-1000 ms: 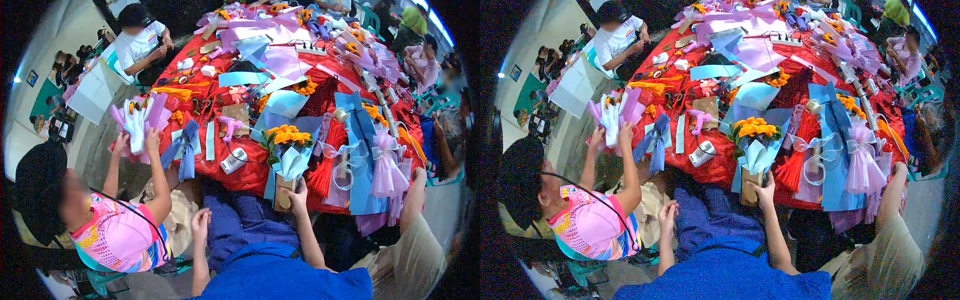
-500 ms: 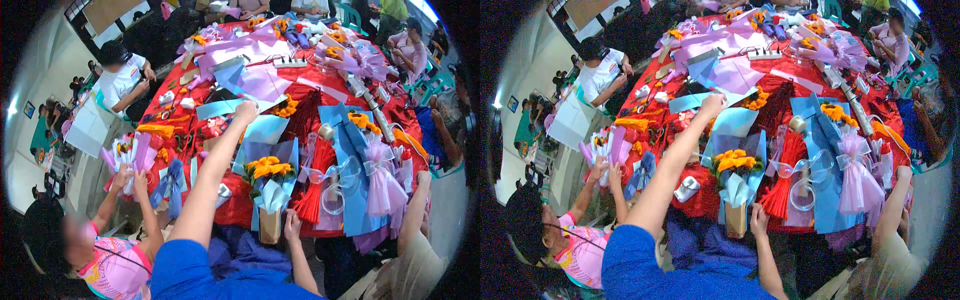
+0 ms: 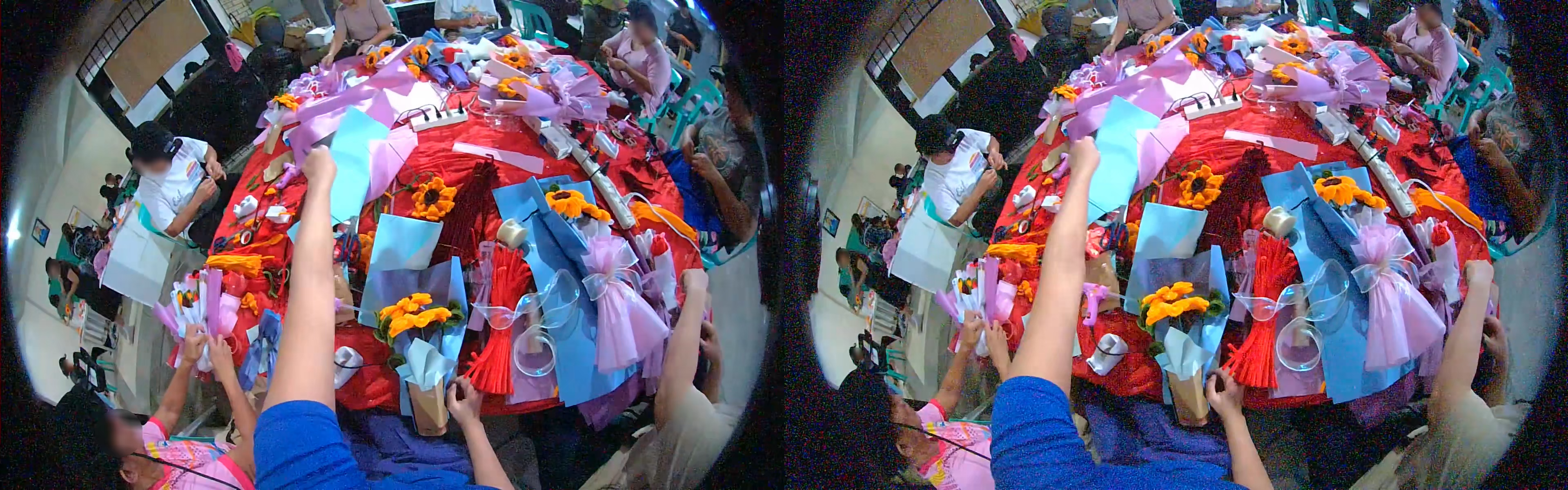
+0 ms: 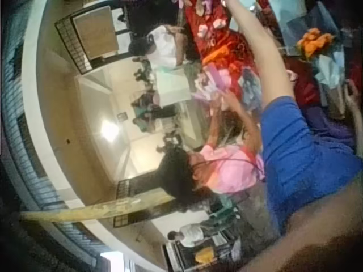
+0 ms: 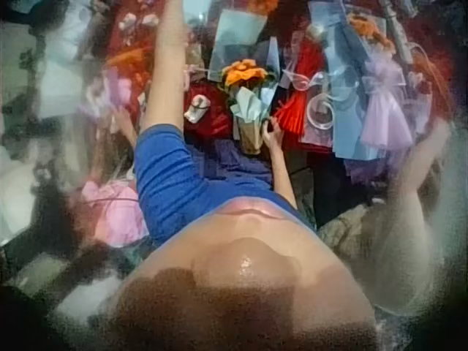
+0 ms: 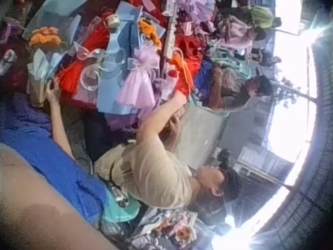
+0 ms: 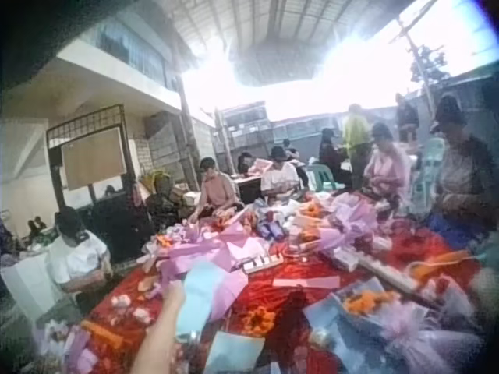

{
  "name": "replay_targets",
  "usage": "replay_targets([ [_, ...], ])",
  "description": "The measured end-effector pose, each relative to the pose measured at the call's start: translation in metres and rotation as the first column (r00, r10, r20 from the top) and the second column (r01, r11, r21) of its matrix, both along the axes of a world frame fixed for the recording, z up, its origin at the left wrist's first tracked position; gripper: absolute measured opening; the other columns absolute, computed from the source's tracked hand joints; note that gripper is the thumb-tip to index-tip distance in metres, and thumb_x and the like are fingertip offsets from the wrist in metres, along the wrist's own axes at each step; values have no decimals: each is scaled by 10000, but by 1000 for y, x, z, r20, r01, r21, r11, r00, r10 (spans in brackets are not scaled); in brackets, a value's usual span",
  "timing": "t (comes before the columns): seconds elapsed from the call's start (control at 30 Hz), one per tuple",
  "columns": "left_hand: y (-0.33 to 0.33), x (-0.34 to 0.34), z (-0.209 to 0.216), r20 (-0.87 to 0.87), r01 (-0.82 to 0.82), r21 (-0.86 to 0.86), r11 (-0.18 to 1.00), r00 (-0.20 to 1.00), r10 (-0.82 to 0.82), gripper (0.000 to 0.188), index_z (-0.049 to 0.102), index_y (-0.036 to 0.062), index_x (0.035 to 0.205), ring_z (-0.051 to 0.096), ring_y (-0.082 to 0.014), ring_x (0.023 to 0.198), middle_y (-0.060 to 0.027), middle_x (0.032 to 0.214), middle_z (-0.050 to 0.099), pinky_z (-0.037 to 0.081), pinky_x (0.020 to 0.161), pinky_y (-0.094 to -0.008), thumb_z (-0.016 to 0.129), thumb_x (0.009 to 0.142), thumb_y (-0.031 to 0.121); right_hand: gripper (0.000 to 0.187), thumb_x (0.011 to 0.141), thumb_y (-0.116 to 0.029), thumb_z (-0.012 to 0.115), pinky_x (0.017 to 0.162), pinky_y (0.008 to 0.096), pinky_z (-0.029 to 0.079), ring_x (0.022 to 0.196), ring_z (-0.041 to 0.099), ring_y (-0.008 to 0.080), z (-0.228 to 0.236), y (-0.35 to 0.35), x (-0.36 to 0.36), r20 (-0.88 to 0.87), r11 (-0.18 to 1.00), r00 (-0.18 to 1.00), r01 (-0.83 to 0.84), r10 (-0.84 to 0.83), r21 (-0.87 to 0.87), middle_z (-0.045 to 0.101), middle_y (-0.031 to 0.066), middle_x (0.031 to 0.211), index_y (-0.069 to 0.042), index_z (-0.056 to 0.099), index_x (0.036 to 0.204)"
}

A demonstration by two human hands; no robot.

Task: The person assembles a paper bouquet by wrapping light blue paper around artificial sunflowers. They use scissors to cut the paper to size, fold it around the stems, and secure the wrap with tape while working at a table with other people.

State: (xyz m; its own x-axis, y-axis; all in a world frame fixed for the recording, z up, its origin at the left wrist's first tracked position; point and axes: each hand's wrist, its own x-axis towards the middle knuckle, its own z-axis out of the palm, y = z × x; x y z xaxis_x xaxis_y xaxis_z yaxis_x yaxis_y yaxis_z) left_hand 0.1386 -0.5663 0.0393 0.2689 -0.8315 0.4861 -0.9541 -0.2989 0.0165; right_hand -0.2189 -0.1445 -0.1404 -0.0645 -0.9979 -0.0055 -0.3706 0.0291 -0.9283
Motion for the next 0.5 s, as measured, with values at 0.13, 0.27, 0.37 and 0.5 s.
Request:
replay_targets([
  [0.13,16,27,69,-72,55,-135,989,995,-65,158,635,71,831,598,-360,828,-206,851,615,468,724,-448,501,755,107,67,732,-91,557,674,353,448,725,583,267,-7,3,-4,-80,1000,997,0,-2,-15,584,100,735,-50,581,779],
  [0.27,58,58,119,-91,74,-357,931,989,-113,162,639,66,824,620,-316,765,-183,782,626,476,681,-425,505,790,150,69,736,-95,554,676,354,451,737,588,264,-10,8,1,-85,992,996,-20,10,-124,593,99,756,-54,581,785],
  [0.37,107,53,154,61,255,-585,770,960,-272,192,633,38,873,635,-280,704,-168,751,635,486,624,-343,547,814,199,67,774,-89,535,705,341,455,769,598,259,-25,9,4,-68,995,998,1,-8,-103,589,114,774,-47,570,811],
  [0.5,220,-4,179,-33,276,-732,623,899,-438,129,637,10,830,636,-225,699,-104,746,646,477,633,-297,632,754,114,116,828,-130,504,706,312,439,746,565,216,-22,-1,1,-13,994,1000,4,-6,-107,552,118,764,-19,535,831],
])
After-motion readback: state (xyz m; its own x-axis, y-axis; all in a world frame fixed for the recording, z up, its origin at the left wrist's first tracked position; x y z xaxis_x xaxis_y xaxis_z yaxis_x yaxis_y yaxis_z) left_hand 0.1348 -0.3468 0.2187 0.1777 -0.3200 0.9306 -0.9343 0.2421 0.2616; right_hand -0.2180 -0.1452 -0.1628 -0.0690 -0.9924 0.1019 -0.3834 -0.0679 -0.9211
